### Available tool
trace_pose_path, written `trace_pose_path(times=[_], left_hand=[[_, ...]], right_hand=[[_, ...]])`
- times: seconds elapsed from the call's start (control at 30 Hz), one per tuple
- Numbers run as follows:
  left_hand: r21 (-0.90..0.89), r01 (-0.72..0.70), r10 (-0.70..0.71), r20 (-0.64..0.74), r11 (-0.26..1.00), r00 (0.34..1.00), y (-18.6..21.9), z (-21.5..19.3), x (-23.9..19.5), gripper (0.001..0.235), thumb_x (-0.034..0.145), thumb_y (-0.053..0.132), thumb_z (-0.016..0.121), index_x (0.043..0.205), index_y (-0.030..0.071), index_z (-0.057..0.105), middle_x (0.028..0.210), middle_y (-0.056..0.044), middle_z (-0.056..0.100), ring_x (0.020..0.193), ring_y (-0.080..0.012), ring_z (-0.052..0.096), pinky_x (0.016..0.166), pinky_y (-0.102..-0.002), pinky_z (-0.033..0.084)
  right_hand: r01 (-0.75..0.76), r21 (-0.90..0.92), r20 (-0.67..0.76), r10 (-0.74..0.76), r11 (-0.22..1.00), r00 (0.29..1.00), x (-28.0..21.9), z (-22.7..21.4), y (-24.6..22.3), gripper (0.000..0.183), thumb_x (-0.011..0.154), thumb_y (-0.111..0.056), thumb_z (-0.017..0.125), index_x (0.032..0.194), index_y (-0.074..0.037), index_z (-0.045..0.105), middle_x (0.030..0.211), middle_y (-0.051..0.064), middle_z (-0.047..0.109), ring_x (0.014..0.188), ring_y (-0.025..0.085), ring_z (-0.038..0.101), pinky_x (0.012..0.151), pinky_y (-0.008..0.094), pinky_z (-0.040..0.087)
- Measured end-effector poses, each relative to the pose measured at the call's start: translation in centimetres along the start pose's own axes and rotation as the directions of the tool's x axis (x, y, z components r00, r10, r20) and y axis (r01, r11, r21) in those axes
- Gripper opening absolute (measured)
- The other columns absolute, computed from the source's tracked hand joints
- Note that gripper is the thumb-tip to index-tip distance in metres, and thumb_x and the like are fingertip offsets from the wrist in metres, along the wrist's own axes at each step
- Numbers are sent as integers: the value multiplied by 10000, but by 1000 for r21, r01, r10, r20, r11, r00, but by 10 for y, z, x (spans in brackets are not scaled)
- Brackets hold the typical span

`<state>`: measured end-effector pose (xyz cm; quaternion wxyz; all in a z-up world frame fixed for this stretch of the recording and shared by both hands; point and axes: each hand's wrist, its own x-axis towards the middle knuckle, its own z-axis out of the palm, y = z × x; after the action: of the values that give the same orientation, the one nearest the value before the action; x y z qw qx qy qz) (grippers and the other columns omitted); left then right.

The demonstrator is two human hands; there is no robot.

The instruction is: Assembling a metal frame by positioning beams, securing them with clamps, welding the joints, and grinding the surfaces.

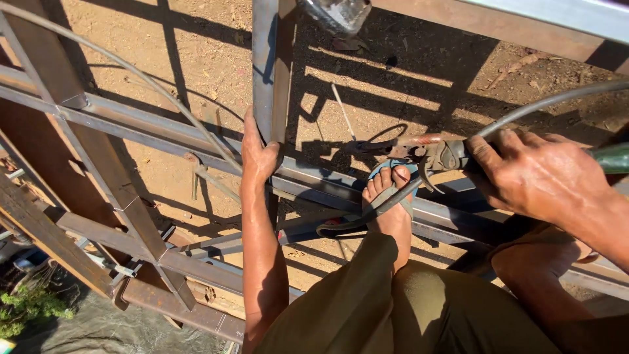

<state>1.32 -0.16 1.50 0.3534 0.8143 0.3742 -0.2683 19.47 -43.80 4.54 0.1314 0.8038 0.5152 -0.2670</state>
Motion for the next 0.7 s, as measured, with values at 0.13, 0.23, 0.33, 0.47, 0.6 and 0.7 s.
trace_pose_path(times=[0.13, 0.23, 0.33, 0.47, 0.6, 0.7], left_hand=[[38, 16, -14, -57, 999, 998, -7, 5, 5, 909, 787, 0, 578, 1617, 152, 239, 1564, -279, 402, 1402, -479, 399, 1135, -566, 346], [72, 72, -66, -85, 995, 994, -6, 9, 10, 977, 754, 26, 614, 1642, 196, 243, 1605, -313, 329, 1482, -484, 295, 1234, -597, 224], [84, 96, -86, -119, 992, 989, -12, 8, 11, 1006, 753, 38, 636, 1659, 167, 218, 1637, -307, 275, 1514, -456, 241, 1258, -576, 171], [104, 92, -81, -111, 990, 991, 19, 4, 2, 918, 815, -63, 605, 1621, 54, 179, 1607, -273, 344, 1428, -452, 374, 1177, -515, 293], [85, 226, -217, -99, 971, 971, 26, 7, 2, 958, 876, -109, 602, 1632, 76, 45, 1708, -235, 89, 1561, -452, 109, 1267, -570, 132], [83, 220, -210, -113, 972, 971, 25, 7, 2, 980, 851, -126, 610, 1634, 88, 62, 1703, -242, 113, 1544, -484, 144, 1253, -597, 168]], right_hand=[[131, 235, 148, -168, 963, 975, -2, -25, 7, 871, 811, -545, 710, 1492, -60, 466, 1170, 193, 676, 821, 272, 800, 734, 400, 682], [129, 352, 120, -181, 927, 976, -2, -40, 14, 832, 783, -512, 838, 1429, -73, 550, 1122, 191, 710, 912, 284, 777, 789, 403, 630], [211, 278, 1, -220, 937, 975, -5, -36, 17, 636, 828, -469, 813, 1344, -156, 610, 1123, 145, 721, 820, 216, 757, 767, 352, 595], [337, -59, 110, -329, 940, 938, 18, 28, -12, 759, 966, -447, 617, 1543, -60, 313, 1444, 260, 577, 865, 169, 776, 621, 250, 677], [179, 249, -34, -177, 952, 984, 19, 50, -22, 426, 1040, -433, 610, 1159, -24, 633, 1032, 168, 690, 730, 199, 730, 590, 370, 669], [198, 197, -81, -185, 960, 979, 17, 42, -19, 229, 1005, -107, 622, 1216, -70, 541, 901, 162, 677, 614, 181, 705, 495, 344, 640]])
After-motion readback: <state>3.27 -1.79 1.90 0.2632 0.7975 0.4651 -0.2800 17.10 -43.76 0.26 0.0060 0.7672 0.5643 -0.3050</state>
